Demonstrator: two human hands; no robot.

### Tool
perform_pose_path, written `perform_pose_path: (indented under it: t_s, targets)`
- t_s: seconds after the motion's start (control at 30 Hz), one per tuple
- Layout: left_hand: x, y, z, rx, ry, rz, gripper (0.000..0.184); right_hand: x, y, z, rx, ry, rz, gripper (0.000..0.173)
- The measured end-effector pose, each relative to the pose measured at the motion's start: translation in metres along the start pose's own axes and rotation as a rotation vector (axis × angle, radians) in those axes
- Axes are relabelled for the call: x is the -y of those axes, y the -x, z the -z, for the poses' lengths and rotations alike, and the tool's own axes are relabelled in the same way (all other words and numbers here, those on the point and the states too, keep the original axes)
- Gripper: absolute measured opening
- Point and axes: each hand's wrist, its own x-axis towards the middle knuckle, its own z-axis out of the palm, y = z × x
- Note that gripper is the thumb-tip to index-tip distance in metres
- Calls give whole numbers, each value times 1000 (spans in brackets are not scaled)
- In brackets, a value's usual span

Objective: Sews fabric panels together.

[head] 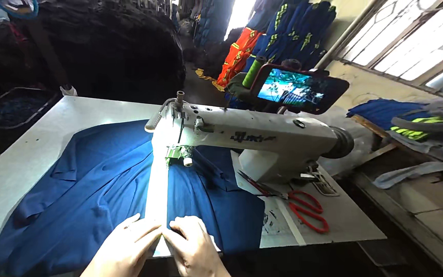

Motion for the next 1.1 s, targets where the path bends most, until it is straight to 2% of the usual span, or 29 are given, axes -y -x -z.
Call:
perform_pose_path:
  t_s: [0.17,0.43,0.57,0.67,0.77,0.93,1.03,1.1]
  targets:
    - [3,-1,10,91,85,-4,35,10,-4,7,55,-20,-64,29]
    - [-3,-3,14,128,133,30,34,11,-6,18,156,-33,-90,30]
    - [4,-20,20,255,118,84,38,1,-20,13,178,-25,-128,28]
    - [26,-35,10,245,63,90,39,-12,-44,11,232,12,-170,34]
    - [52,-53,-1,171,-10,83,39,-31,-68,4,254,30,-214,32]
    - [85,-94,2,277,26,144,42,-61,-109,-7,387,16,-356,33]
    - [99,-111,-1,282,34,175,43,-67,-114,-11,372,-8,-415,32]
    - [106,-117,-1,275,50,180,42,-62,-106,5,322,-6,-425,32]
